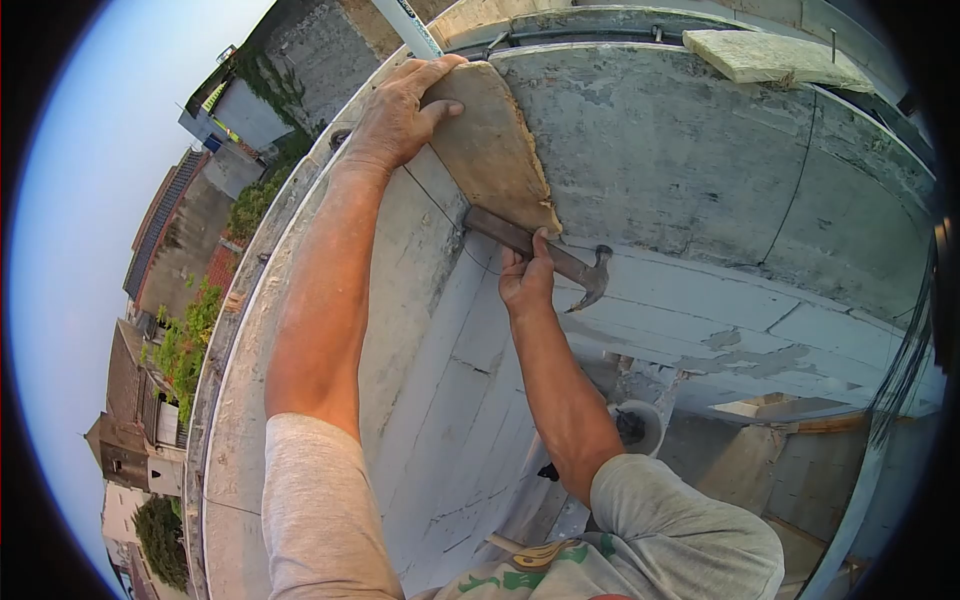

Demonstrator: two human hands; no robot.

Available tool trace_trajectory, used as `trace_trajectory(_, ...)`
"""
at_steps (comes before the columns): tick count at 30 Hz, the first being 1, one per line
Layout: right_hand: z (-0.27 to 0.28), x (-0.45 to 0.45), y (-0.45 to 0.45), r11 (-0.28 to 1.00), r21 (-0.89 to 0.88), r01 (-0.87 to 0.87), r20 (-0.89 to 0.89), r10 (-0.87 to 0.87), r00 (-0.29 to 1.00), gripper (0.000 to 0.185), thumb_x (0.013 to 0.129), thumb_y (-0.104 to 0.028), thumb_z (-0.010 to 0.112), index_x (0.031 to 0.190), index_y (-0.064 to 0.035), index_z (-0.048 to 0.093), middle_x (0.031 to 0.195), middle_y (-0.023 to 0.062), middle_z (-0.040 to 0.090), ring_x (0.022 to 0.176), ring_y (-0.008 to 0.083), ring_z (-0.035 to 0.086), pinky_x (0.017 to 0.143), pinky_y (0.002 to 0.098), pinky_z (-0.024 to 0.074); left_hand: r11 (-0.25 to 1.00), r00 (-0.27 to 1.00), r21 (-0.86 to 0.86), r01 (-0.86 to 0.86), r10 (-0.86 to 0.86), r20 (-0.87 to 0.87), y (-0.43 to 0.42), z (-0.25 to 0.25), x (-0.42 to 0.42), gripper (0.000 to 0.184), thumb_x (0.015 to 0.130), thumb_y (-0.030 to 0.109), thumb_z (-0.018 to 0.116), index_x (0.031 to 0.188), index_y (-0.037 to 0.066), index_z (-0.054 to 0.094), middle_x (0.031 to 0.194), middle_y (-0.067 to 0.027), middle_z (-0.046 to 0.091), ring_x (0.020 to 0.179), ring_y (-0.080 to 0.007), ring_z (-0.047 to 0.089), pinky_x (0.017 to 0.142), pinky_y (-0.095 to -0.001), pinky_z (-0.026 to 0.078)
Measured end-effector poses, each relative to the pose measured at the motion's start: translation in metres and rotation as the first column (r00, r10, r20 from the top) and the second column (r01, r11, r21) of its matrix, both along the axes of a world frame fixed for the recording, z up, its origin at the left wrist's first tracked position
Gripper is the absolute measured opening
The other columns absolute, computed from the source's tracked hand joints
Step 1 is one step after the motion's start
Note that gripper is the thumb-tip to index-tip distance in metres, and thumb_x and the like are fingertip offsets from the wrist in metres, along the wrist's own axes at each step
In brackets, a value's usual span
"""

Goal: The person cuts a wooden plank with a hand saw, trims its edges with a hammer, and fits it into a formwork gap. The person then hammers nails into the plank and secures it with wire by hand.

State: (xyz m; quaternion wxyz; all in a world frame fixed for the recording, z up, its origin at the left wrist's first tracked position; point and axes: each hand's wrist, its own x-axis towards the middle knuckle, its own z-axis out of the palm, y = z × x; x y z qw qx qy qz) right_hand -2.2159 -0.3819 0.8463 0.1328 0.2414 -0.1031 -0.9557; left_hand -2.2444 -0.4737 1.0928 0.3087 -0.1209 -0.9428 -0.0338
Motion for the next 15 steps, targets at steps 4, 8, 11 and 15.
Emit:
trace_trajectory(4,0.003,0.0,0.0,1.0,0.025,-0.001,0.035,0.0,0.999,0.033,0.09,-0.018,0.065,0.116,-0.0023,0.053,0.112,0.0086,0.062,0.103,0.0193,0.062,0.092,0.0322,0.0553,0.999,1.0,-0.044,-0.014,0.015,0.02,0.0,0.0,-0.004,0.065,0.07,0.031,0.08,0.129,0.018,0.055,0.118,-0.0084,0.062,0.113,-0.0262,0.057,0.1,-0.0388,0.045)
trace_trajectory(8,0.001,-0.002,-0.002,1.0,0.02,0.005,0.019,-0.006,1.0,0.034,0.089,-0.017,0.065,0.116,-0.0012,0.052,0.112,0.0091,0.061,0.104,0.0194,0.062,0.092,0.0322,0.0551,0.976,0.969,-0.095,-0.195,0.206,0.138,0.03,0.007,-0.001,0.083,0.056,0.051,0.085,0.123,0.013,0.053,0.12,-0.0126,0.059,0.122,-0.0296,0.05,0.108,-0.0453,0.036)
trace_trajectory(11,-0.005,-0.002,-0.003,1.0,0.016,0.003,0.0,-0.003,1.0,0.036,0.088,-0.016,0.067,0.117,-0.001,0.052,0.113,0.0096,0.06,0.105,0.0198,0.061,0.093,0.0326,0.0546,0.973,0.982,-0.15,-0.173,0.159,-0.099,0.033,-0.014,-0.008,0.091,0.054,0.057,0.084,0.124,0.011,0.05,0.122,-0.0126,0.055,0.13,-0.0282,0.04,0.109,-0.0502,0.027)
trace_trajectory(15,-0.009,-0.004,-0.005,1.0,0.017,-0.002,-0.009,0.003,1.0,0.034,0.089,-0.016,0.066,0.117,-0.0012,0.052,0.113,0.0095,0.061,0.105,0.0202,0.061,0.093,0.0336,0.0549,0.973,0.959,-0.106,-0.205,0.177,-0.222,0.044,-0.032,-0.01,0.101,0.051,0.068,0.08,0.127,0.013,0.045,0.138,-0.0137,0.039,0.14,-0.0323,0.021,0.111,-0.0636,0.01)
